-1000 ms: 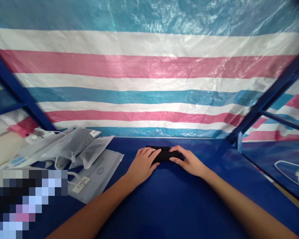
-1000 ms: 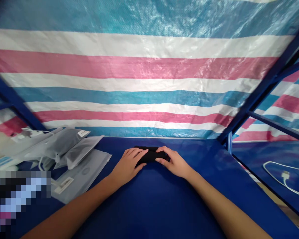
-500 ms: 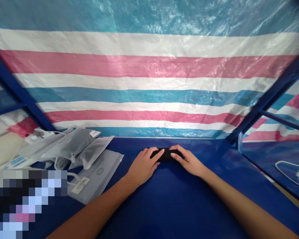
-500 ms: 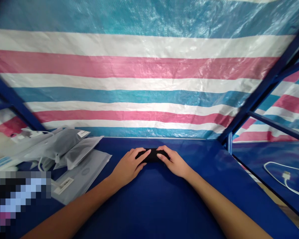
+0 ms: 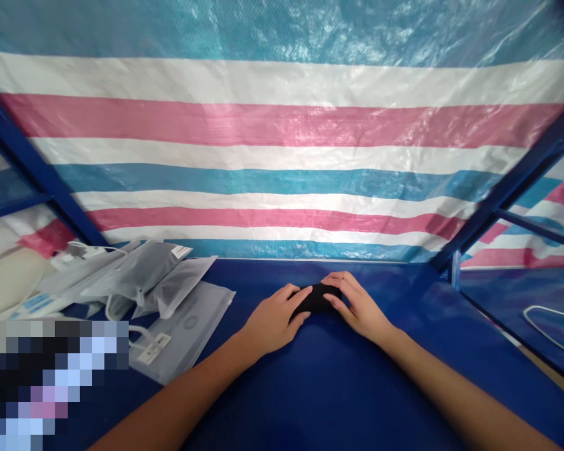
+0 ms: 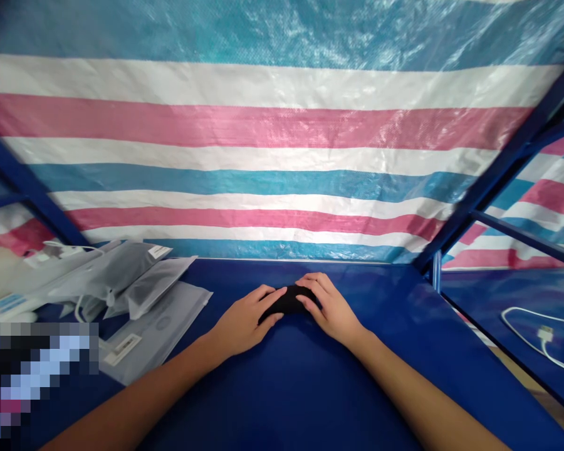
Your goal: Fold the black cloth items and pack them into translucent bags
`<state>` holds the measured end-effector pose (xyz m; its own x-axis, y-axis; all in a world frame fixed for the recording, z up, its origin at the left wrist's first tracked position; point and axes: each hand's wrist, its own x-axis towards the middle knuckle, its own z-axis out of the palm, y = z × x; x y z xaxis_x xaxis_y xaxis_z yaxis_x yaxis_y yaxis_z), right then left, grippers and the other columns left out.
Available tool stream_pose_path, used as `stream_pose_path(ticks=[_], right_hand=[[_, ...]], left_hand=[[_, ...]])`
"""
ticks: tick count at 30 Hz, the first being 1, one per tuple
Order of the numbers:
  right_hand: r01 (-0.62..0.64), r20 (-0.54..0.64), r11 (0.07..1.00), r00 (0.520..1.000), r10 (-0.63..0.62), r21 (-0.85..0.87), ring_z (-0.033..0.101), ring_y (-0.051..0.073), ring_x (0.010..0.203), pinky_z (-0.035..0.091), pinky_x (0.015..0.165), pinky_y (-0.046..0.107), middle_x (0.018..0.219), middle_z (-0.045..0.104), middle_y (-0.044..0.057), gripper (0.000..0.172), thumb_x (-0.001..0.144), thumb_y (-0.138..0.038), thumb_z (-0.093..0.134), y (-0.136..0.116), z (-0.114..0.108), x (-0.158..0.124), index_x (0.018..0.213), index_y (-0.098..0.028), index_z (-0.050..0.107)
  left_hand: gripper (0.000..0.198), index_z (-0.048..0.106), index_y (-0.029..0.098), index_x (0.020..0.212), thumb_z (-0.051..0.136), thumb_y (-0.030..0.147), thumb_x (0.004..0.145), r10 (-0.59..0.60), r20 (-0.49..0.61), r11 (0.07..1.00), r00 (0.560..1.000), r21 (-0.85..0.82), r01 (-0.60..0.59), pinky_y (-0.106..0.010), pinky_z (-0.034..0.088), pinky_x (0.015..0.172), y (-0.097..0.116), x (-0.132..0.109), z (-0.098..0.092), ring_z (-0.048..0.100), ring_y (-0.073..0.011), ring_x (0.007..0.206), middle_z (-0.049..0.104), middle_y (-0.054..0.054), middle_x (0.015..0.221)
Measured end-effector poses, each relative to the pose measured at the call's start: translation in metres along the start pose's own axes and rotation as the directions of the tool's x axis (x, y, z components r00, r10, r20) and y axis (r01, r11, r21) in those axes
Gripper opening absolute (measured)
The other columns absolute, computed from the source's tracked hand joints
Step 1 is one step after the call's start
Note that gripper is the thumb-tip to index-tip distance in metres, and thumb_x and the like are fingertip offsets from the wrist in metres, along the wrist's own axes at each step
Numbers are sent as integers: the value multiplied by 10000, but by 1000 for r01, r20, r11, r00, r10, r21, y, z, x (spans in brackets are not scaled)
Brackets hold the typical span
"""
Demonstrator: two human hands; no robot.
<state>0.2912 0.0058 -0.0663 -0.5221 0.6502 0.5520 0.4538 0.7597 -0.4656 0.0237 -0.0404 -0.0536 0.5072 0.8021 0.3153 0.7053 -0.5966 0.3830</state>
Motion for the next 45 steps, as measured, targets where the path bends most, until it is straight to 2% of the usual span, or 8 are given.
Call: stream_pose_path(ticks=[12,17,20,28,34,38,41,45], right_hand=[[-105,141,974,987,78,202,708,243,996,612,916,406,1104,709,75,180,1091,-412,600,-11,-4,7,1151,-278,704],[-162,138,958,982,132,238,709,239,959,613,886,386,1074,726,66,219,1083,-460,607,-10,2,6,1127,-277,717],[-146,102,959,987,124,243,704,239,978,600,909,390,1070,726,66,228,1098,-457,579,-9,4,6,1122,-275,714],[-93,46,972,995,86,214,687,248,1050,589,968,411,1117,700,91,220,1112,-418,553,-11,8,4,1126,-260,706],[-54,38,990,998,50,130,632,271,1237,551,1057,450,1297,632,115,131,1100,-338,566,-13,10,-1,1148,-259,660],[56,-75,998,996,-56,2,603,314,1266,551,1049,500,1333,618,141,167,1053,-299,651,-19,6,-3,1214,-258,659],[107,-157,994,981,-111,-39,671,278,1056,587,919,454,1134,685,109,274,1042,-252,666,-24,4,-5,1315,-267,650],[107,-56,993,993,-104,54,666,195,744,571,725,343,856,703,9,479,1082,-235,582,-29,10,-8,1550,-304,509]], left_hand=[[429,602,305,1495,557,417,1083,-105,108,983,989,-142,120,-414,609,944,11,-3,-13,736,-244,1041,680,-64,1267],[416,660,299,1449,557,470,1084,-117,-43,993,992,7,117,-588,495,1157,12,-6,-4,520,-366,1441,513,-121,1591],[465,633,297,1496,518,518,1103,-127,-8,992,992,14,127,-649,400,1231,6,-7,2,418,-381,1543,545,-126,1605],[460,617,273,1508,482,492,1127,-107,19,988,994,-110,108,-550,375,1265,0,-5,2,563,-300,1431,686,-73,1460],[451,611,255,1511,567,422,1094,-110,34,970,993,-216,115,-445,509,1136,5,-4,0,645,-268,1277,685,-83,1391],[436,613,266,1492,613,342,1063,-93,-72,983,993,-167,80,-443,534,1081,8,-5,5,659,-269,1224,681,-86,1358],[414,649,269,1400,686,231,989,-73,-199,996,977,-59,62,-463,520,1051,8,-5,4,654,-278,1189,679,-83,1327],[334,643,226,1228,716,127,917,-58,-297,997,953,33,71,-455,506,994,5,-2,-2,653,-271,1140,697,-74,1244]])
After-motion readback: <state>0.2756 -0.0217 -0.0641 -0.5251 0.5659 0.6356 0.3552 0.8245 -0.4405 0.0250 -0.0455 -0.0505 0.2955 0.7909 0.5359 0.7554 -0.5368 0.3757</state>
